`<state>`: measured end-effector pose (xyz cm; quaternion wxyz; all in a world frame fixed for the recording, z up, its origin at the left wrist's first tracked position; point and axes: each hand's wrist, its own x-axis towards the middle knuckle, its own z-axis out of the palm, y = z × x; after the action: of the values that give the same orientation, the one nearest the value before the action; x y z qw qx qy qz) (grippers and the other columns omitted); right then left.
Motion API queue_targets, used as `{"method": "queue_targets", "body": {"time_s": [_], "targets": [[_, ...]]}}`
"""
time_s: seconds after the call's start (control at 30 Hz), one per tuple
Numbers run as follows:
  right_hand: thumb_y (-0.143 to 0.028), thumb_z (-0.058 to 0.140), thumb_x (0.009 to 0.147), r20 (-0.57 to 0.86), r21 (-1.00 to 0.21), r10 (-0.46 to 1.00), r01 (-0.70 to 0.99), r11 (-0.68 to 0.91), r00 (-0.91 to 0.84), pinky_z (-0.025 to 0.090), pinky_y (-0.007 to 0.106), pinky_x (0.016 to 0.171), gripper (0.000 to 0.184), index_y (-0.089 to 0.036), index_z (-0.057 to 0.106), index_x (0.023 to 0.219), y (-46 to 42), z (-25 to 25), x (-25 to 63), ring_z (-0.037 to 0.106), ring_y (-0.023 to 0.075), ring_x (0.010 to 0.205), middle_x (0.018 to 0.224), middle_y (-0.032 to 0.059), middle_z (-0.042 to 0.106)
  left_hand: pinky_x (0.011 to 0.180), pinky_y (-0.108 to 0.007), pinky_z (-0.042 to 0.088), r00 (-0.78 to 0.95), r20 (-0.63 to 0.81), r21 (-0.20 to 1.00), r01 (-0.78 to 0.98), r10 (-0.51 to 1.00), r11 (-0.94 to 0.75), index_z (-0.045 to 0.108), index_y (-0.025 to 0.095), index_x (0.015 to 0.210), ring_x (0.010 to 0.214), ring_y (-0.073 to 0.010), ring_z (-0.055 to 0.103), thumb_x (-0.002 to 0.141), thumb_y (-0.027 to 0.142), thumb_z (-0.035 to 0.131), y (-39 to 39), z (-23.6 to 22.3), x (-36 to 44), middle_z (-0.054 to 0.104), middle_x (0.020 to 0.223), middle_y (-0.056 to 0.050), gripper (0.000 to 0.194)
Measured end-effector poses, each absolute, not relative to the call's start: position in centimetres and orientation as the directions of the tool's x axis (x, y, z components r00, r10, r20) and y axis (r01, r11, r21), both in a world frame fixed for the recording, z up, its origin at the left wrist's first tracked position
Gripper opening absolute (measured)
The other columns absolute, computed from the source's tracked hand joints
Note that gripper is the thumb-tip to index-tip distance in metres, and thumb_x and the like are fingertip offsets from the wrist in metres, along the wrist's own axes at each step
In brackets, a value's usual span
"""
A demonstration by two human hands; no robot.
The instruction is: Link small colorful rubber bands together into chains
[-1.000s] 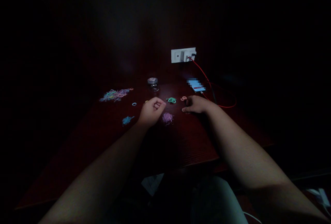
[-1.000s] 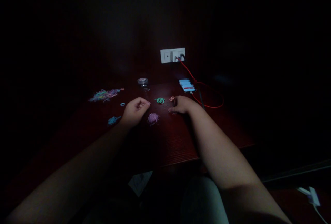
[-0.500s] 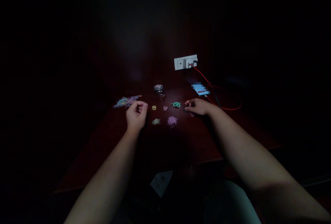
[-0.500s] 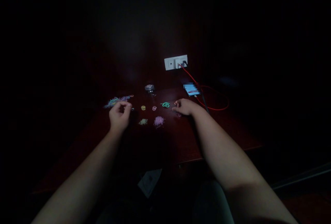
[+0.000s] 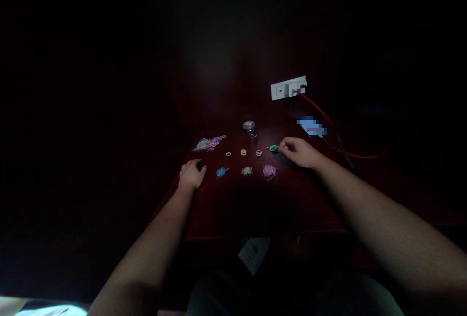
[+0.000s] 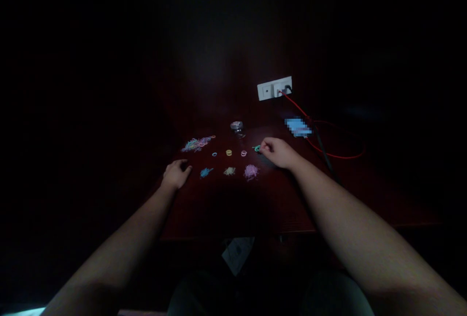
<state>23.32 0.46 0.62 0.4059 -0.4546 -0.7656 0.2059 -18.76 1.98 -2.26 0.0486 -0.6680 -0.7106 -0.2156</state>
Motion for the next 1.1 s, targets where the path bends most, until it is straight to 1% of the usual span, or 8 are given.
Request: {"method": "queue_targets", "body": {"time_s": [0.13, 0.23, 0.43, 0.57, 0.7, 0.8, 1.0, 1.1], "targets": [[-0.038, 0.058, 0.078, 0.449, -0.721, 0.861, 0.472, 0.507, -0.238, 0.035, 0.024, 0.054, 0.021, -0.017, 0.057, 0.080, 0.2, 0.5, 22.6, 0.043, 0.0111, 0.058, 0.065, -0.0017, 0.048, 0.105, -0.042, 0.037, 0.008, 0.381, 0.181, 0.980, 0.924, -0.083, 0.062, 0.022, 0.119, 0.122, -0.0292, 0.047, 0.086, 0.049, 0.046, 3.5, -2.4, -18.0, 0.056, 0.132, -0.007, 0.045], [-0.039, 0.058, 0.078, 0.453, -0.735, 0.857, 0.442, 0.514, -0.244, 0.035, 0.024, 0.054, 0.022, -0.017, 0.057, 0.080, 0.1, 0.5, 22.2, 0.042, 0.0108, 0.057, 0.064, -0.0022, 0.046, 0.107, -0.041, 0.035, 0.041, 0.364, 0.169, 0.980, 0.930, -0.109, 0.062, 0.023, 0.119, 0.125, -0.0276, 0.045, 0.086, 0.049, 0.046, 4.8, -2.6, -18.1, 0.055, 0.135, -0.005, 0.045], [-0.041, 0.058, 0.078, 0.438, -0.749, 0.867, 0.438, 0.498, -0.238, 0.034, 0.024, 0.053, 0.025, -0.017, 0.057, 0.077, -0.1, 0.6, 21.8, 0.040, 0.0106, 0.056, 0.063, -0.0018, 0.046, 0.110, -0.044, 0.031, 0.041, 0.312, 0.172, 0.980, 0.949, -0.099, 0.056, 0.026, 0.129, 0.133, -0.0291, 0.036, 0.085, 0.056, 0.045, 6.9, -2.3, -18.0, 0.044, 0.145, -0.003, 0.054], [-0.042, 0.057, 0.079, 0.458, -0.730, 0.863, 0.465, 0.501, -0.212, 0.034, 0.025, 0.054, 0.025, -0.017, 0.057, 0.075, -0.2, 0.8, 21.9, 0.041, 0.0111, 0.057, 0.063, -0.0012, 0.047, 0.110, -0.046, 0.030, 0.059, 0.288, 0.174, 0.978, 0.956, -0.113, 0.056, 0.026, 0.129, 0.134, -0.0308, 0.035, 0.084, 0.058, 0.044, 8.1, -2.2, -17.8, 0.044, 0.145, -0.004, 0.057], [-0.040, 0.056, 0.080, 0.464, -0.712, 0.861, 0.492, 0.501, -0.206, 0.035, 0.024, 0.055, 0.024, -0.017, 0.056, 0.075, -0.3, 0.9, 22.0, 0.041, 0.0113, 0.058, 0.064, -0.0007, 0.048, 0.107, -0.048, 0.032, 0.061, 0.287, 0.187, 0.975, 0.956, -0.118, 0.057, 0.025, 0.128, 0.132, -0.0318, 0.039, 0.083, 0.058, 0.047, 8.9, -2.2, -17.9, 0.050, 0.140, -0.008, 0.057], [-0.039, 0.056, 0.080, 0.471, -0.708, 0.859, 0.494, 0.505, -0.202, 0.036, 0.024, 0.055, 0.023, -0.017, 0.057, 0.076, -0.2, 0.9, 22.0, 0.042, 0.0116, 0.058, 0.065, -0.0005, 0.049, 0.106, -0.046, 0.034, 0.049, 0.312, 0.199, 0.973, 0.949, -0.115, 0.059, 0.024, 0.125, 0.129, -0.0308, 0.042, 0.082, 0.054, 0.051, 8.9, -2.1, -17.8, 0.053, 0.136, -0.009, 0.053], [-0.037, 0.055, 0.080, 0.483, -0.699, 0.855, 0.504, 0.507, -0.191, 0.035, 0.025, 0.055, 0.022, -0.016, 0.056, 0.073, -0.2, 1.1, 22.0, 0.042, 0.0114, 0.058, 0.064, -0.0012, 0.047, 0.103, -0.037, 0.039, 0.029, 0.440, 0.175, 0.977, 0.897, -0.118, 0.065, 0.017, 0.114, 0.116, -0.0280, 0.053, 0.083, 0.040, 0.050, 7.4, -1.4, -17.3, 0.064, 0.119, -0.011, 0.042], [-0.036, 0.055, 0.080, 0.490, -0.701, 0.855, 0.505, 0.503, -0.172, 0.034, 0.024, 0.055, 0.021, -0.016, 0.056, 0.074, -0.3, 1.2, 22.0, 0.042, 0.0114, 0.058, 0.063, -0.0016, 0.046, 0.098, -0.034, 0.043, 0.023, 0.513, 0.230, 0.960, 0.858, -0.163, 0.068, 0.017, 0.102, 0.105, -0.0252, 0.060, 0.082, 0.031, 0.051, 6.1, -0.9, -17.1, 0.068, 0.108, -0.008, 0.030]]}}
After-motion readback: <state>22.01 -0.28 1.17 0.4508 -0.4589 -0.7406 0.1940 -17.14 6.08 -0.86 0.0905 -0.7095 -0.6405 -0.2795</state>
